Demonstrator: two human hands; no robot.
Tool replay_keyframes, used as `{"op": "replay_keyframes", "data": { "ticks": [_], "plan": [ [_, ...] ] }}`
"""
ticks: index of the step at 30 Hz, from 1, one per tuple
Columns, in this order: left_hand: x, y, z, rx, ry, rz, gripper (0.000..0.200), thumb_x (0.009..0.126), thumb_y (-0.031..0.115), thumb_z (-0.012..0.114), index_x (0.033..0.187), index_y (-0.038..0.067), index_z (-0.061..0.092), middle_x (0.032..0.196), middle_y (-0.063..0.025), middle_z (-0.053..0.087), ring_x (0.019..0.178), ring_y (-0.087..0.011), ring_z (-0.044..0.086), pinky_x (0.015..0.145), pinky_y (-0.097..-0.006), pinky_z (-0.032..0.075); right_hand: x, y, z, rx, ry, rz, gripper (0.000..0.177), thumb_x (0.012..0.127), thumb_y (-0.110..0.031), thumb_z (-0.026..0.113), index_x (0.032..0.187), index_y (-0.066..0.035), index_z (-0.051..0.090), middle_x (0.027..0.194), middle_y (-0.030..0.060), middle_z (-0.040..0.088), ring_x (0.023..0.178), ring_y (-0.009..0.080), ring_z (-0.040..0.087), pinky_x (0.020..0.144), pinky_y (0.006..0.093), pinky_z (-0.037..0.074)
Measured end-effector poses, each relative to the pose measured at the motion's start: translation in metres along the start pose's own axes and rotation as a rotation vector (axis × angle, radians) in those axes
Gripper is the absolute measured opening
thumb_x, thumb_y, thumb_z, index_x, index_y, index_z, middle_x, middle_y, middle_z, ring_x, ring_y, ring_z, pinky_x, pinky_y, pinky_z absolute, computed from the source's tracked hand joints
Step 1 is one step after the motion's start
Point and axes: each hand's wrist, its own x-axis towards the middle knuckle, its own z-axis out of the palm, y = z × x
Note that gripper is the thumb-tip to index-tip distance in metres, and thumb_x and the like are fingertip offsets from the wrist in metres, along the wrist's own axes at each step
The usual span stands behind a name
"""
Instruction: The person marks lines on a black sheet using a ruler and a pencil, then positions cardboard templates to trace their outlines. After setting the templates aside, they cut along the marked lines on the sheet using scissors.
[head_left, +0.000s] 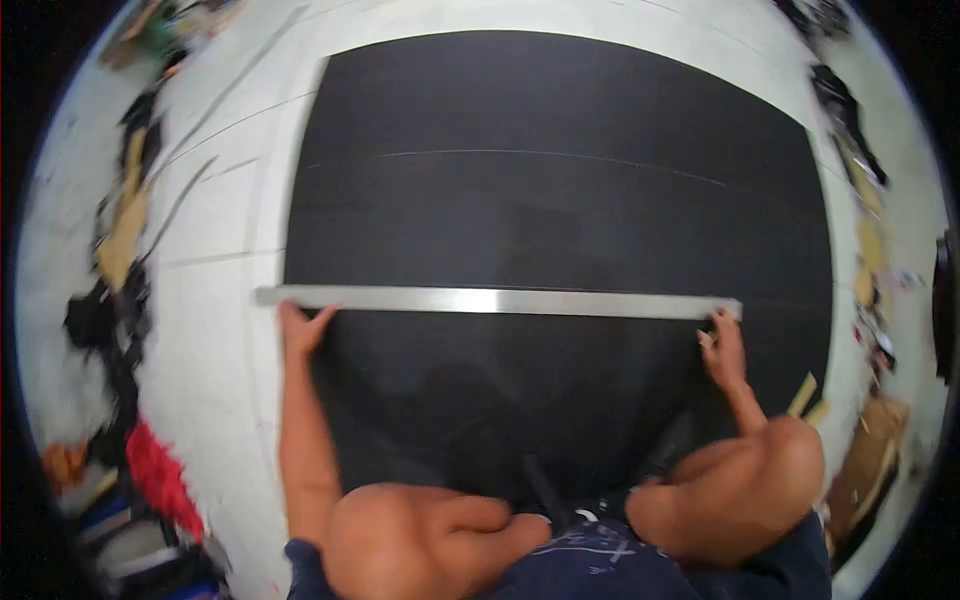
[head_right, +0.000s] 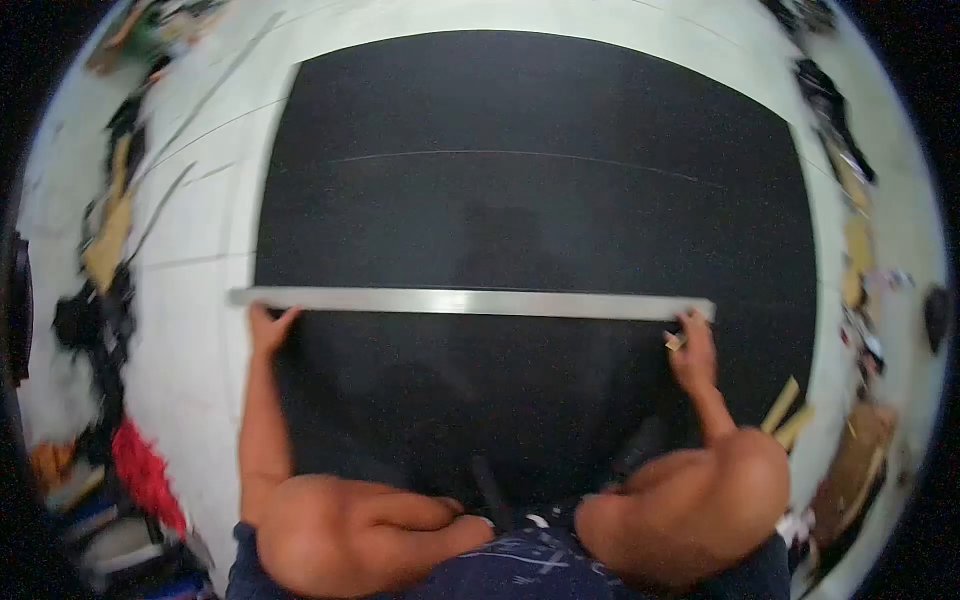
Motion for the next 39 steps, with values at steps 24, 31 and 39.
{"op": "replay_keyframes", "data": {
  "ticks": [24,31,39],
  "plan": [
    [0.011,-0.014,-0.004,0.064,0.016,0.009,0.113,0.076,0.057,0.083,0.148,-0.014,0.031,0.153,-0.0317,0.034,0.145,-0.041,0.032,0.121,-0.0449,0.025,-0.012,0.022,0.022,0.045,0.108,0.05,0.048,0.098,-0.029,0.063,0.139,-0.006,0.052,0.153,0.0216,0.042,0.144,0.0403,0.036,0.118,0.0516,0.03],
    [0.008,-0.007,-0.006,0.035,0.003,0.001,0.114,0.077,0.055,0.083,0.148,-0.015,0.029,0.153,-0.0317,0.033,0.145,-0.041,0.031,0.121,-0.0449,0.025,-0.013,0.023,0.022,0.046,0.08,0.061,0.049,0.1,-0.03,0.061,0.141,-0.006,0.051,0.155,0.0218,0.04,0.146,0.0414,0.035,0.119,0.0525,0.029],
    [0.007,-0.008,-0.005,0.037,0.013,-0.001,0.113,0.078,0.052,0.083,0.149,-0.014,0.027,0.154,-0.0314,0.031,0.146,-0.0408,0.029,0.122,-0.0454,0.024,-0.012,0.023,0.021,0.02,0.101,0.045,0.048,0.098,-0.027,0.063,0.139,-0.006,0.053,0.152,0.0228,0.044,0.141,0.0437,0.04,0.116,0.0514,0.033]
  ]
}}
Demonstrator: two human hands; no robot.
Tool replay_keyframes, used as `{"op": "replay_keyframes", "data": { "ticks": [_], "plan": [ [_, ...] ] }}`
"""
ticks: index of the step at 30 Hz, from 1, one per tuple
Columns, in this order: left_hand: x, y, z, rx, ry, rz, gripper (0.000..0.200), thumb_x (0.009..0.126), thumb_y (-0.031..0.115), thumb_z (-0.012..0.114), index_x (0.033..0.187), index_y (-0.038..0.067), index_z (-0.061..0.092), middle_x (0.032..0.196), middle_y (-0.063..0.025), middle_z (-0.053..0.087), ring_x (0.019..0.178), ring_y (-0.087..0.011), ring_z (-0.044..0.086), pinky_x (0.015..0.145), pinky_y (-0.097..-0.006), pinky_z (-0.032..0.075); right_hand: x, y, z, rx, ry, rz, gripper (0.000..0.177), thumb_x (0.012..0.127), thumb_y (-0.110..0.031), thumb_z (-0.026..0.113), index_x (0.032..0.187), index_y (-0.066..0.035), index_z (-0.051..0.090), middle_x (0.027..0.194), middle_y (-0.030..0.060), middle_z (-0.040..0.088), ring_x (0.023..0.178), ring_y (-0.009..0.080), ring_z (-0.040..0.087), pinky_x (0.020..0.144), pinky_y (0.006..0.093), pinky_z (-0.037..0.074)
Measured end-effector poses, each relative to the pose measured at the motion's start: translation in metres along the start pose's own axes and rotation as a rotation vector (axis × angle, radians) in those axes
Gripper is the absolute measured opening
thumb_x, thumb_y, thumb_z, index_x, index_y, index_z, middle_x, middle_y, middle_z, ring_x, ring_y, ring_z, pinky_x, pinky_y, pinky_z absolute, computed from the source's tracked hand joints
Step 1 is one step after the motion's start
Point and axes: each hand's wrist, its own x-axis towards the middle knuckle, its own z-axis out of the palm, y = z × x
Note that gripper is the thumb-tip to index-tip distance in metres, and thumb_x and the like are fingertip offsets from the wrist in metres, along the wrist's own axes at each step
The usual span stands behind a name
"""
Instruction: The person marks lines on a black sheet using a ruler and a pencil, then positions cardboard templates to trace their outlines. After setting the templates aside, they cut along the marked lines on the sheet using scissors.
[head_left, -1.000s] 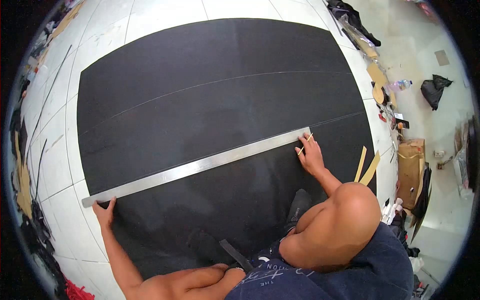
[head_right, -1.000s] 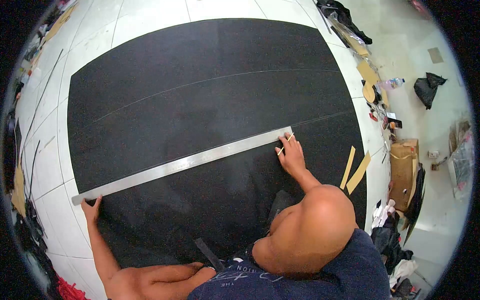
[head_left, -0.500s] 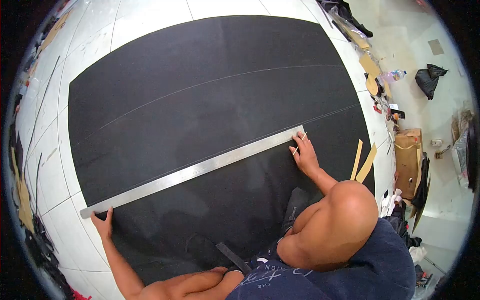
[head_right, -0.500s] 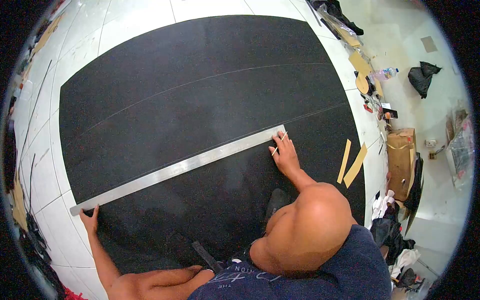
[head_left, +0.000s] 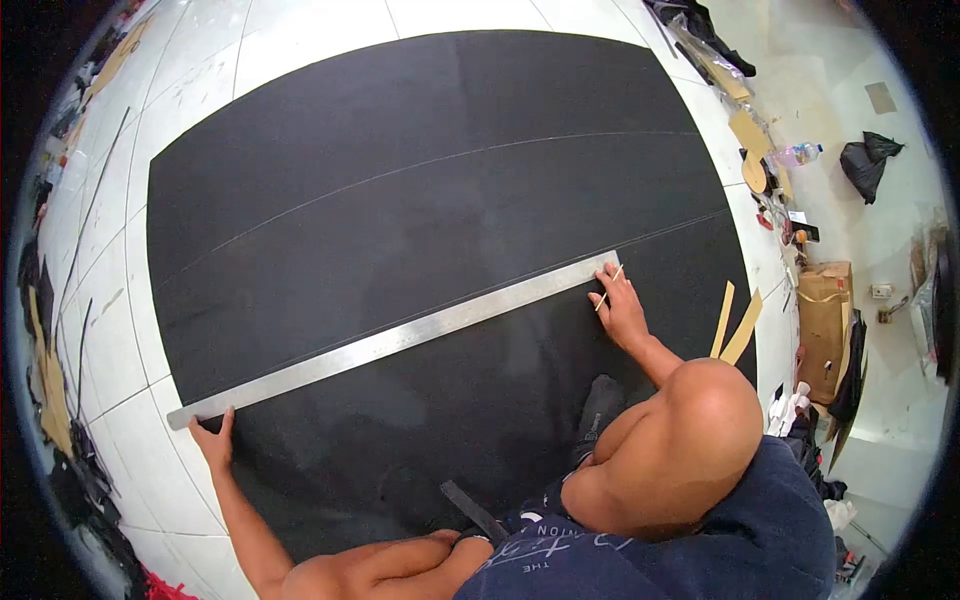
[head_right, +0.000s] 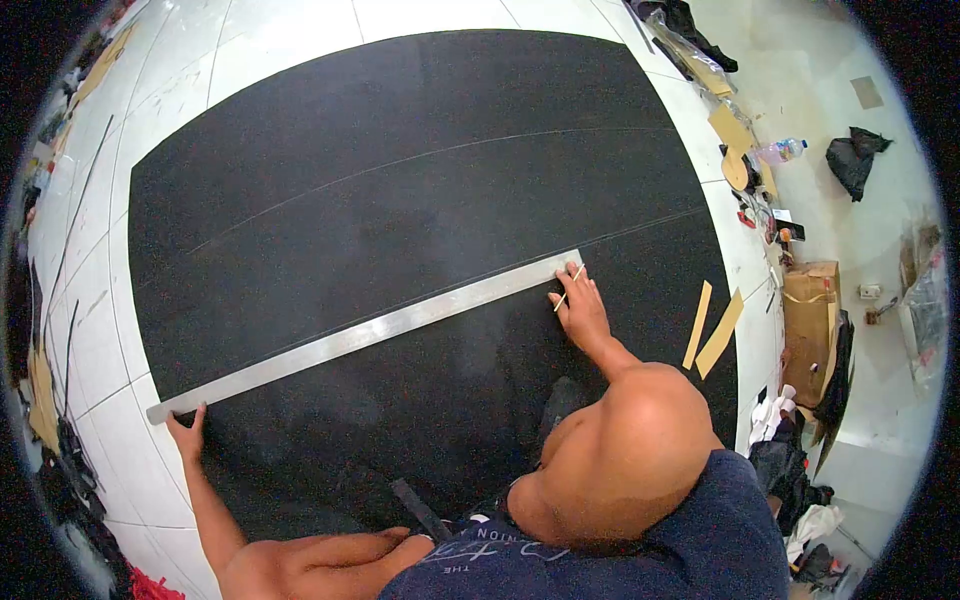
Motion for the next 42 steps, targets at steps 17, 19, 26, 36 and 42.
{"op": "replay_keyframes", "data": {
  "ticks": [17,19,26,36,42],
  "plan": [
    [-0.027,0.038,-0.016,-0.009,0.021,-0.078,0.127,0.068,0.066,0.082,0.152,-0.011,0.026,0.161,-0.0302,0.021,0.152,-0.0397,0.021,0.123,-0.0436,0.023,0.005,0.008,-0.003,-0.038,-0.101,0.009,0.044,0.102,-0.014,0.059,0.143,-0.001,0.049,0.156,0.0225,0.04,0.147,0.0368,0.036,0.12,0.0435,0.031],
    [-0.028,0.041,-0.018,-0.005,-0.004,-0.102,0.128,0.068,0.067,0.082,0.153,-0.01,0.024,0.162,-0.0294,0.019,0.152,-0.0388,0.02,0.123,-0.0431,0.024,0.006,0.006,-0.007,-0.045,-0.132,0.048,0.045,0.102,-0.015,0.057,0.145,-0.002,0.048,0.157,0.0217,0.038,0.148,0.0357,0.034,0.121,0.0438,0.03],
    [-0.025,0.043,-0.02,0.027,-0.02,-0.115,0.13,0.067,0.067,0.082,0.153,-0.01,0.023,0.162,-0.03,0.018,0.153,-0.0389,0.019,0.123,-0.0427,0.024,0.007,-0.003,-0.01,-0.069,-0.152,0.071,0.046,0.104,-0.016,0.055,0.147,-0.003,0.046,0.16,0.0196,0.035,0.149,0.0339,0.033,0.122,0.0439,0.028],
    [-0.021,0.045,-0.026,-0.01,-0.075,-0.124,0.13,0.065,0.064,0.086,0.15,-0.014,0.026,0.16,-0.0325,0.022,0.15,-0.0415,0.024,0.122,-0.0429,0.027,0.006,-0.005,-0.011,-0.07,-0.113,0.038,0.044,0.104,-0.018,0.055,0.144,-0.002,0.049,0.157,0.0216,0.04,0.146,0.0361,0.037,0.12,0.0418,0.031],
    [-0.02,0.04,-0.022,0.01,-0.022,-0.097,0.127,0.065,0.062,0.087,0.148,-0.015,0.029,0.155,-0.0328,0.029,0.145,-0.043,0.031,0.121,-0.0435,0.029,0.006,0.004,-0.006,-0.088,-0.122,0.029,0.045,0.103,-0.016,0.056,0.146,-0.002,0.048,0.158,0.0192,0.038,0.148,0.0344,0.035,0.12,0.044,0.033]
  ]
}}
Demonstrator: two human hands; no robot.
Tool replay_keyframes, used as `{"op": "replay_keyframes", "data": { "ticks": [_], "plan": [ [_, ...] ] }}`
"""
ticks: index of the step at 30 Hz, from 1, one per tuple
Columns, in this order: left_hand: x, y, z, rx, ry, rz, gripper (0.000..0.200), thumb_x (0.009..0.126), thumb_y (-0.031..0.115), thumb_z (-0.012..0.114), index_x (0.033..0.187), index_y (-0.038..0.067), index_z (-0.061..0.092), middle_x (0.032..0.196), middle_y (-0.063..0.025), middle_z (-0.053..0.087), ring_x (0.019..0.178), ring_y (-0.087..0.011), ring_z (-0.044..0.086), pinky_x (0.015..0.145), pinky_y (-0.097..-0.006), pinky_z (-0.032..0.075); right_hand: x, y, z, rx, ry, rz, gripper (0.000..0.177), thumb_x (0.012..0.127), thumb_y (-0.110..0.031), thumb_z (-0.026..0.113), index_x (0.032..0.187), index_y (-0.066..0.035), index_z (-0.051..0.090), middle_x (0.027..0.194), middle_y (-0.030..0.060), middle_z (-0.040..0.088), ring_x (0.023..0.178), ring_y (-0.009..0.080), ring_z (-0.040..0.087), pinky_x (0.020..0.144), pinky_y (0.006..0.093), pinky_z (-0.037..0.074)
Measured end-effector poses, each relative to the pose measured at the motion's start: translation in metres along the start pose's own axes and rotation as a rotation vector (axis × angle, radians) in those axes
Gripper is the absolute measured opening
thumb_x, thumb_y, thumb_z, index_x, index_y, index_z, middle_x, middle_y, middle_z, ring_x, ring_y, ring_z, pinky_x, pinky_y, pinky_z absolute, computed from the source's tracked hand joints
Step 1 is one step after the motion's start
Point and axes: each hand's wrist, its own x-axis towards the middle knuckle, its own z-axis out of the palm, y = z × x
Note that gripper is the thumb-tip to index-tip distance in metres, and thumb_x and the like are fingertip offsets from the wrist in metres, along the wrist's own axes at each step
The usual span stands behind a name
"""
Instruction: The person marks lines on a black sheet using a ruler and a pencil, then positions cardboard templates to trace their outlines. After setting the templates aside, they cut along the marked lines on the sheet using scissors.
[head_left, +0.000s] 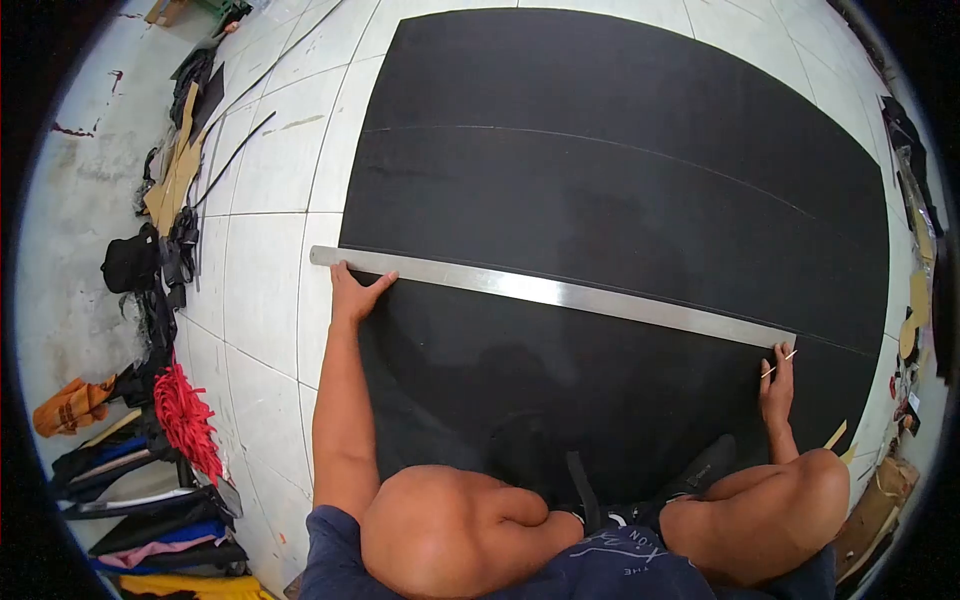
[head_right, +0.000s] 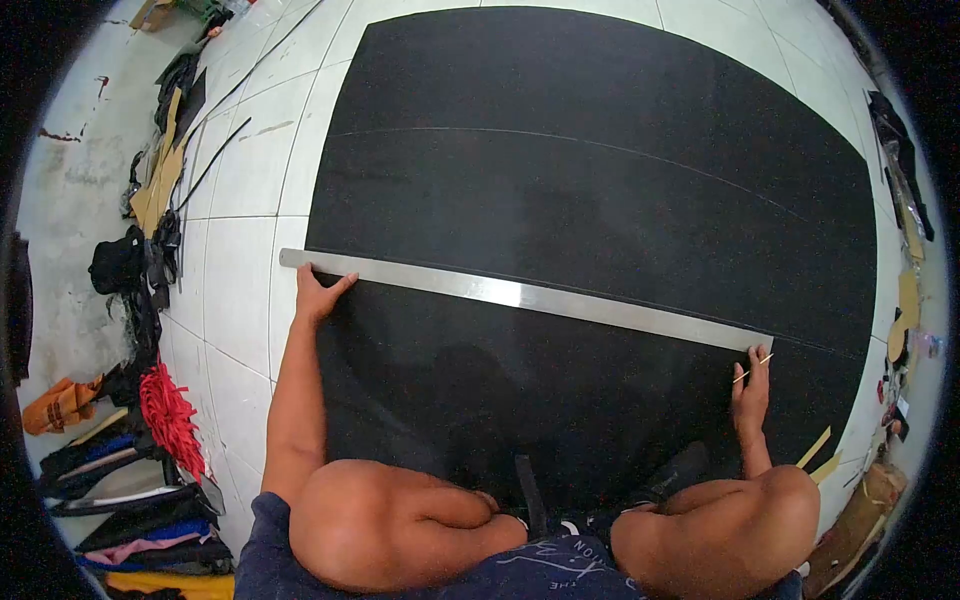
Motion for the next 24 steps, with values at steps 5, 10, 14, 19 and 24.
{"op": "replay_keyframes", "data": {
  "ticks": [5,10,14,19,24],
  "plan": [
    [0.025,-0.029,0.012,-0.031,-0.037,0.09,0.121,0.065,0.06,0.088,0.141,-0.018,0.037,0.144,-0.0318,0.042,0.139,-0.0413,0.04,0.116,-0.0458,0.034,0.0,-0.013,-0.006,0.14,0.017,0.086,0.041,0.097,-0.017,0.065,0.133,0.001,0.059,0.148,0.023,0.049,0.142,0.0374,0.043,0.116,0.043,0.037],
    [0.056,-0.059,0.019,0.08,-0.069,0.076,0.119,0.067,0.062,0.087,0.14,-0.018,0.037,0.145,-0.0327,0.042,0.135,-0.0412,0.045,0.114,-0.0451,0.036,-0.001,-0.006,0.001,0.127,0.134,-0.02,0.042,0.093,-0.02,0.07,0.13,-0.002,0.061,0.144,0.0245,0.052,0.135,0.0408,0.048,0.113,0.0455,0.039],
    [0.025,-0.002,-0.007,0.13,-0.182,0.024,0.126,0.066,0.062,0.086,0.145,-0.019,0.03,0.148,-0.0346,0.037,0.139,-0.043,0.039,0.116,-0.0466,0.034,-0.003,-0.006,0.004,0.091,0.165,-0.083,0.042,0.096,-0.021,0.067,0.132,-0.002,0.058,0.146,0.0246,0.05,0.137,0.0431,0.045,0.113,0.0479,0.038],
    [0.052,-0.059,0.034,0.15,0.23,0.22,0.079,0.065,0.041,0.094,0.111,-0.013,0.06,0.116,-0.0255,0.063,0.106,-0.0323,0.061,0.094,-0.0433,0.05,-0.004,-0.01,0.001,0.104,0.166,-0.084,0.044,0.097,-0.022,0.066,0.134,-0.003,0.056,0.148,0.0246,0.048,0.137,0.0438,0.044,0.114,0.0497,0.036],
    [0.055,-0.046,0.015,0.128,-0.08,0.099,0.11,0.065,0.058,0.089,0.134,-0.017,0.046,0.137,-0.0334,0.052,0.127,-0.0415,0.054,0.107,-0.0456,0.043,-0.003,-0.005,0.008,0.081,0.178,-0.097,0.045,0.097,-0.023,0.065,0.135,-0.002,0.055,0.148,0.0248,0.047,0.137,0.0442,0.044,0.113,0.0503,0.037]
  ]
}}
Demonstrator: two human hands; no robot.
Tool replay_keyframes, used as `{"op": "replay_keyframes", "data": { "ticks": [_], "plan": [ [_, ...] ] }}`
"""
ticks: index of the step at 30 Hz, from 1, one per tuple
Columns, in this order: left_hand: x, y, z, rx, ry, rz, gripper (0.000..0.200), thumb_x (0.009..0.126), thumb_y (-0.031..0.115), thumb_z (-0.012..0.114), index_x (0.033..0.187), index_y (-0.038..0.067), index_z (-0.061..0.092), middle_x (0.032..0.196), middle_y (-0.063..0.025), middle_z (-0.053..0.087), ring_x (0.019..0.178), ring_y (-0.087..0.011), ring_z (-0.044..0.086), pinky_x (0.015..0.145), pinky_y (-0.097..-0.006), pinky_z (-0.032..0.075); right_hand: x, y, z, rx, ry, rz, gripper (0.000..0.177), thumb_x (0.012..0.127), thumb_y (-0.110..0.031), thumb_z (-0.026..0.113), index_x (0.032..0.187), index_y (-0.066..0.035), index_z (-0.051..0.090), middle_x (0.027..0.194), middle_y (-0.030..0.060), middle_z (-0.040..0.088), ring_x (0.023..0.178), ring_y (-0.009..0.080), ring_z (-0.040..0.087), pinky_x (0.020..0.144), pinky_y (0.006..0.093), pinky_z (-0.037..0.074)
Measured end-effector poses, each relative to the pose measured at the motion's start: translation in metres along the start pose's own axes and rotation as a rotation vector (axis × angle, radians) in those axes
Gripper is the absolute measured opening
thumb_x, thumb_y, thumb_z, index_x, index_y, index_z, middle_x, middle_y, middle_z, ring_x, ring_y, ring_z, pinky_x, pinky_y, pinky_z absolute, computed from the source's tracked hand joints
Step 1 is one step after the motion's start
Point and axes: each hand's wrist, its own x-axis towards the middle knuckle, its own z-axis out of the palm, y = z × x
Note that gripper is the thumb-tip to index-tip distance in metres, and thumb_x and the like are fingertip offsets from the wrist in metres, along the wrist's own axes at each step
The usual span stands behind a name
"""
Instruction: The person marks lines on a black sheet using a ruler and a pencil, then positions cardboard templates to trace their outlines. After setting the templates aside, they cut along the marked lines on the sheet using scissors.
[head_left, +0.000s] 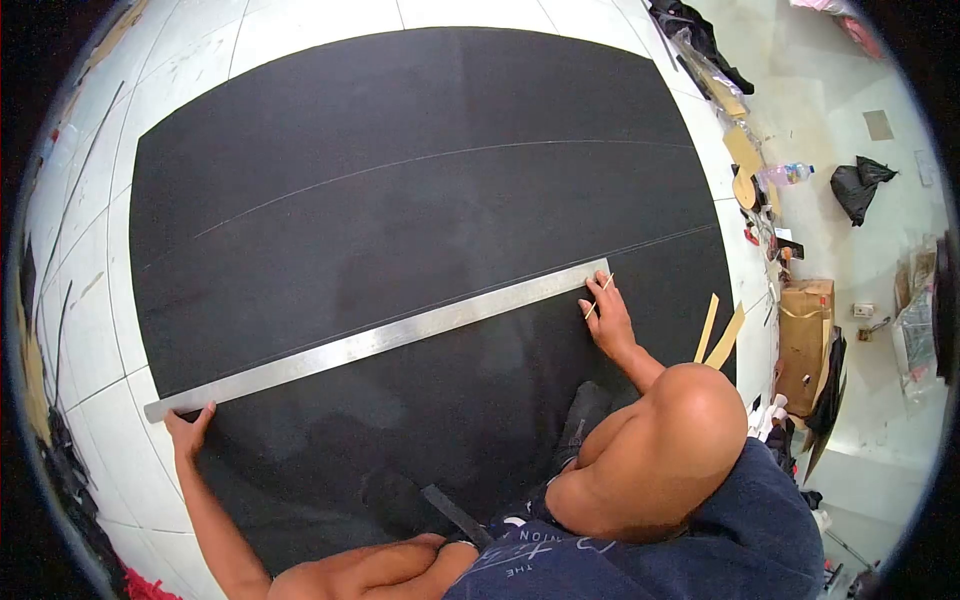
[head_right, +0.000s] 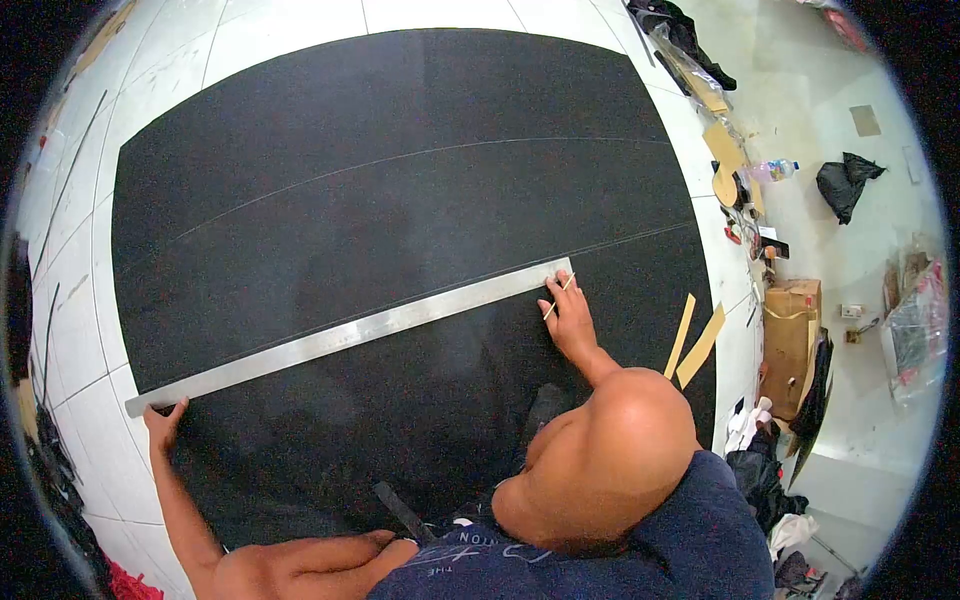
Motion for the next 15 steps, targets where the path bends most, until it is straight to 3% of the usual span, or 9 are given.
{"op": "replay_keyframes", "data": {
  "ticks": [3,6,9,12,15],
  "plan": [
    [-0.01,0.018,-0.005,0.049,0.063,-0.055,0.111,0.064,0.057,0.089,0.133,-0.018,0.047,0.135,-0.0333,0.054,0.126,-0.0418,0.055,0.107,-0.0456,0.043,0.0,0.001,0.0,-0.004,0.012,-0.016,0.045,0.096,-0.022,0.066,0.135,-0.002,0.055,0.148,0.0249,0.047,0.137,0.0439,0.045,0.113,0.0498,0.037],
    [-0.014,0.036,-0.023,-0.001,-0.164,-0.096,0.127,0.064,0.061,0.087,0.144,-0.02,0.03,0.148,-0.0358,0.036,0.14,-0.0439,0.038,0.117,-0.0469,0.034,0.001,-0.001,-0.002,0.014,0.015,-0.02,0.044,0.095,-0.022,0.067,0.133,-0.002,0.057,0.146,0.0251,0.049,0.135,0.0441,0.046,0.112,0.0493,0.039],
    [-0.011,0.035,-0.023,0.005,-0.187,-0.097,0.126,0.064,0.061,0.088,0.143,-0.02,0.03,0.148,-0.0365,0.035,0.14,-0.0445,0.039,0.116,-0.0463,0.035,0.003,-0.004,-0.009,-0.006,0.012,-0.016,0.041,0.095,-0.021,0.068,0.13,-0.001,0.059,0.143,0.025,0.051,0.132,0.0445,0.048,0.11,0.0487,0.041],
    [0.004,0.022,-0.014,0.083,-0.219,-0.176,0.14,0.053,0.07,0.088,0.142,-0.021,0.03,0.15,-0.0371,0.033,0.141,-0.0442,0.038,0.116,-0.0431,0.036,0.009,-0.006,-0.019,-0.016,-0.005,-0.074,0.038,0.093,-0.019,0.069,0.125,-0.002,0.06,0.139,0.0254,0.054,0.127,0.0454,0.052,0.107,0.0491,0.043],
    [0.0,0.039,-0.019,0.138,-0.268,-0.231,0.154,0.046,0.076,0.088,0.145,-0.022,0.023,0.154,-0.0373,0.027,0.146,-0.0433,0.031,0.12,-0.0415,0.032,0.023,-0.004,-0.038,-0.091,-0.087,-0.128,0.034,0.092,-0.019,0.069,0.122,-0.006,0.061,0.124,0.0228,0.058,0.113,0.0416,0.057,0.096,0.0514,0.046]
  ]
}}
